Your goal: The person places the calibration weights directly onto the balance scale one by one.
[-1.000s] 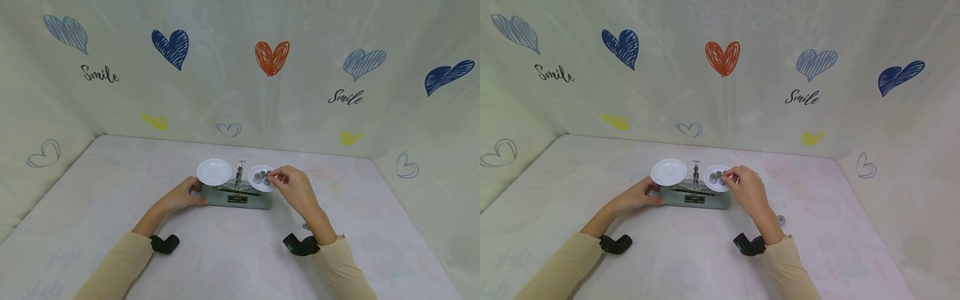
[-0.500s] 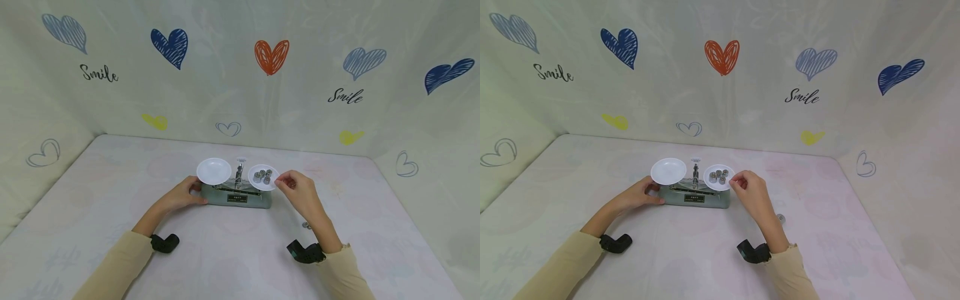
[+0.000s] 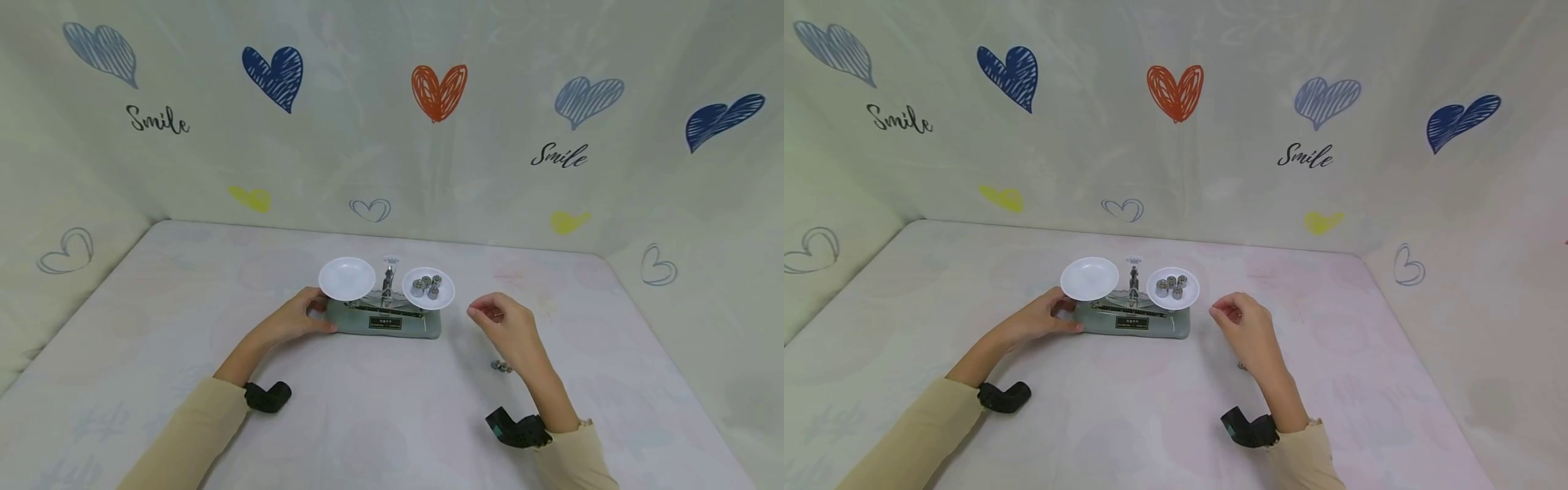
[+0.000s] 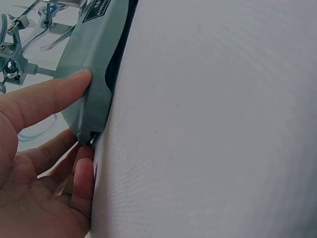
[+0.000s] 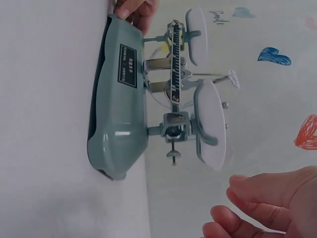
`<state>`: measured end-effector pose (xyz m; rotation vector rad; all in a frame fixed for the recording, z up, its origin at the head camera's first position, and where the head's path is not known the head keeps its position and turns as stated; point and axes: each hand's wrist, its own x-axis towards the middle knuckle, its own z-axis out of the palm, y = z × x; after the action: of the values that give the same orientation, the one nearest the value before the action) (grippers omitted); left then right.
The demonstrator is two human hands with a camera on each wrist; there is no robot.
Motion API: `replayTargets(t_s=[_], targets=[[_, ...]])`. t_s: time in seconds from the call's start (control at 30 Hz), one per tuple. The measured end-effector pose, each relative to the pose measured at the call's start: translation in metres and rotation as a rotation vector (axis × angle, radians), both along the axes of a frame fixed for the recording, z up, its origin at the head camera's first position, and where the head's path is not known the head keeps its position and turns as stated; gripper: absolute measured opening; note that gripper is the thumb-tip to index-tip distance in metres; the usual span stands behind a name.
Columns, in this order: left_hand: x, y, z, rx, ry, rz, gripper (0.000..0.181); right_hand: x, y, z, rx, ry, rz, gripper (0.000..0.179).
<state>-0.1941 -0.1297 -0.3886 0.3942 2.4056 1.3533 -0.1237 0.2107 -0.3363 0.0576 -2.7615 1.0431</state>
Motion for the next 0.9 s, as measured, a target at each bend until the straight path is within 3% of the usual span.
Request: replayTargets(t_s=[0.47, 0.9], targets=[[0.0, -0.001, -0.002, 0.009, 0.013, -0.008, 0.073, 0.017, 0.045, -0.014, 0.026, 0.026, -0.002, 0.024], [0.0, 0.0, -0.001, 0.006, 0.006, -0.005, 0.074, 0.037, 0.087, -0.036, -0.003, 0.114, 0.034, 0.02]])
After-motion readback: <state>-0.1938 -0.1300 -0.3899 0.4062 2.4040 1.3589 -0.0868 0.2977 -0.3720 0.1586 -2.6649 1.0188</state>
